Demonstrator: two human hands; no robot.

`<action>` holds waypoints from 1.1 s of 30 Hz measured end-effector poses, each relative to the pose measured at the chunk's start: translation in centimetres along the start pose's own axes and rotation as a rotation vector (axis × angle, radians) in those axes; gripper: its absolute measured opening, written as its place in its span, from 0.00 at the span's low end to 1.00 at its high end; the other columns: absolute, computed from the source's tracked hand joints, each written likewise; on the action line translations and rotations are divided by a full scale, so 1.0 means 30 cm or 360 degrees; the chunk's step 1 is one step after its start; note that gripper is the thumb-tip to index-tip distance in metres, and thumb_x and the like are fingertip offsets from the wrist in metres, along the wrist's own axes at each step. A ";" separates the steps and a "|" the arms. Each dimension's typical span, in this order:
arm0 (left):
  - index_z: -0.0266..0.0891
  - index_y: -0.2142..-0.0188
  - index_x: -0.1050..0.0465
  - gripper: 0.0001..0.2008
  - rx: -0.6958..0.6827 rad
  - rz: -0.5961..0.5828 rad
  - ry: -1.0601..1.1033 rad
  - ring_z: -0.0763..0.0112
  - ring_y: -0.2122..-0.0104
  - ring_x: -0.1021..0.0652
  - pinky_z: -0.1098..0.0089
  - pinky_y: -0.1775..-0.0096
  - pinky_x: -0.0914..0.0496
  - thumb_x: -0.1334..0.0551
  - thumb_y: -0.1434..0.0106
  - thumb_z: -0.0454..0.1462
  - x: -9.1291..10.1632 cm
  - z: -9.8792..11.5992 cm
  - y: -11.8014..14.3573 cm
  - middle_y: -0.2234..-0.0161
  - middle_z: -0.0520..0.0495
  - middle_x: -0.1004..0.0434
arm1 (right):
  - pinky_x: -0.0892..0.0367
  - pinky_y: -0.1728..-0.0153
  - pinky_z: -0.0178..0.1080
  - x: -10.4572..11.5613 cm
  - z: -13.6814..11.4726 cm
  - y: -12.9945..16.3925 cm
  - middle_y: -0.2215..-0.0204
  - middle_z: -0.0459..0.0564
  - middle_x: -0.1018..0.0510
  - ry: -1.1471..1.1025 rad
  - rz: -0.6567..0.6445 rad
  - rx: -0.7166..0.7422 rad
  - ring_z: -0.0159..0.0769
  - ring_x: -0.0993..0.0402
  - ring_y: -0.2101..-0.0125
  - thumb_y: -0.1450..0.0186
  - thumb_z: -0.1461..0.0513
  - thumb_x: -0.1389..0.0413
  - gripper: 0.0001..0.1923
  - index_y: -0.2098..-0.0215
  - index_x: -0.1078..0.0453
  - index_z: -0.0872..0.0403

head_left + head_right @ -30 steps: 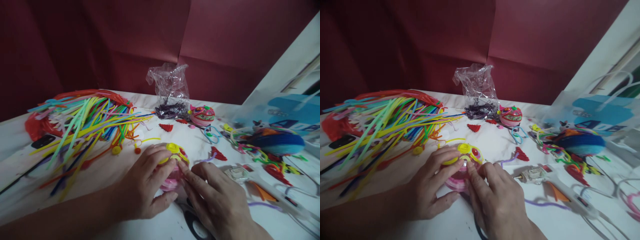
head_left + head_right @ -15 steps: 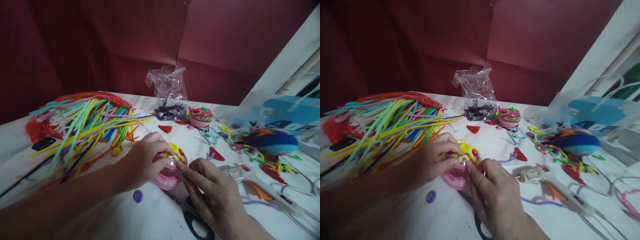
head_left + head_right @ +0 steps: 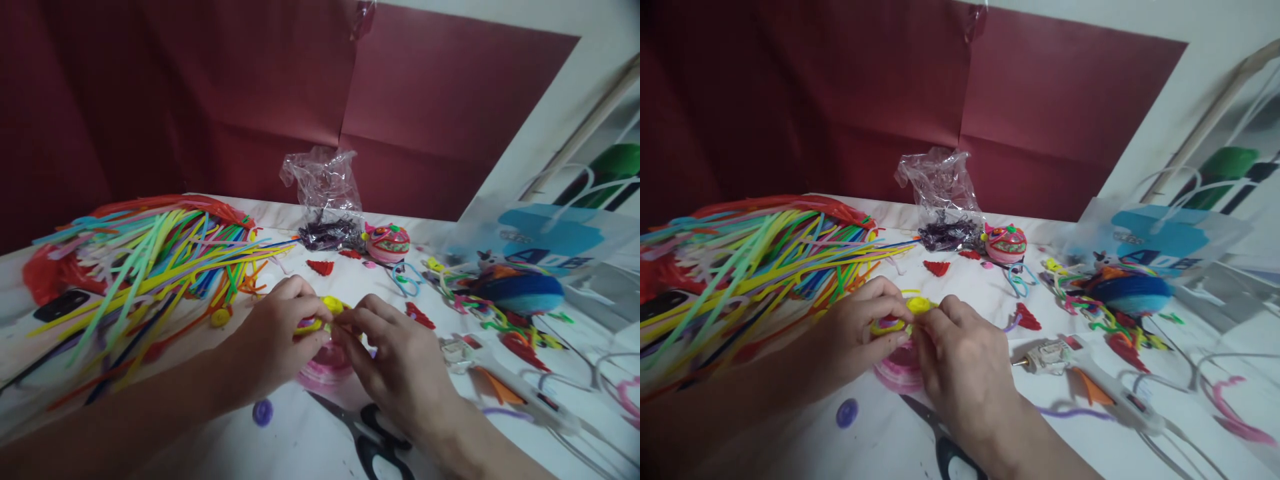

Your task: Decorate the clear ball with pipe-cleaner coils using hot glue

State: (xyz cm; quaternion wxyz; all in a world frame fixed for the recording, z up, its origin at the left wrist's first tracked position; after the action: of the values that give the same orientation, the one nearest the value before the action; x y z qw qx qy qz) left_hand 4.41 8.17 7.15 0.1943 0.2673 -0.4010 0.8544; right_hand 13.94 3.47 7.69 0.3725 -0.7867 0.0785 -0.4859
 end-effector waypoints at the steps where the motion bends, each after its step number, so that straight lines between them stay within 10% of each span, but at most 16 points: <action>1: 0.39 0.69 0.28 0.09 -0.0011 0.0018 0.0001 0.73 0.67 0.29 0.71 0.64 0.33 0.41 0.48 0.27 0.002 0.002 0.004 0.68 0.51 0.34 | 0.43 0.77 0.31 -0.005 0.000 -0.003 0.75 0.46 0.34 -0.0009 -0.0037 -0.0018 0.30 0.38 0.76 0.35 0.65 0.54 0.11 0.68 0.29 0.56; 13: 0.36 0.71 0.27 0.04 0.0210 -0.0018 -0.0022 0.73 0.66 0.29 0.72 0.64 0.35 0.40 0.46 0.29 0.013 0.002 0.030 0.68 0.49 0.34 | 0.39 0.79 0.30 -0.066 0.072 -0.001 0.78 0.47 0.29 -0.0733 -0.0380 -0.0768 0.32 0.34 0.78 0.42 0.55 0.50 0.12 0.72 0.32 0.56; 33: 0.35 0.79 0.33 0.06 0.0373 -0.0097 0.0233 0.76 0.72 0.31 0.75 0.68 0.39 0.42 0.47 0.29 0.021 0.028 0.040 0.75 0.53 0.35 | 0.41 0.80 0.24 0.005 -0.013 -0.025 0.80 0.42 0.32 -0.0718 -0.0218 -0.0328 0.25 0.37 0.80 0.39 0.64 0.51 0.07 0.73 0.34 0.57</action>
State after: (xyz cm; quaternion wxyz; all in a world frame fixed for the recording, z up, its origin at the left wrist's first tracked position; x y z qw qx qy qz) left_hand 3.52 6.86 7.26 0.2163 0.2372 -0.2749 0.9063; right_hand 13.52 3.73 8.37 0.2647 -0.9125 -0.0111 -0.3116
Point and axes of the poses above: each hand's wrist, its own y-axis away from the middle knuckle, its own x-axis out of the back of the hand, z = x × y, the point moved 9 cm from there along -y, towards the middle knuckle
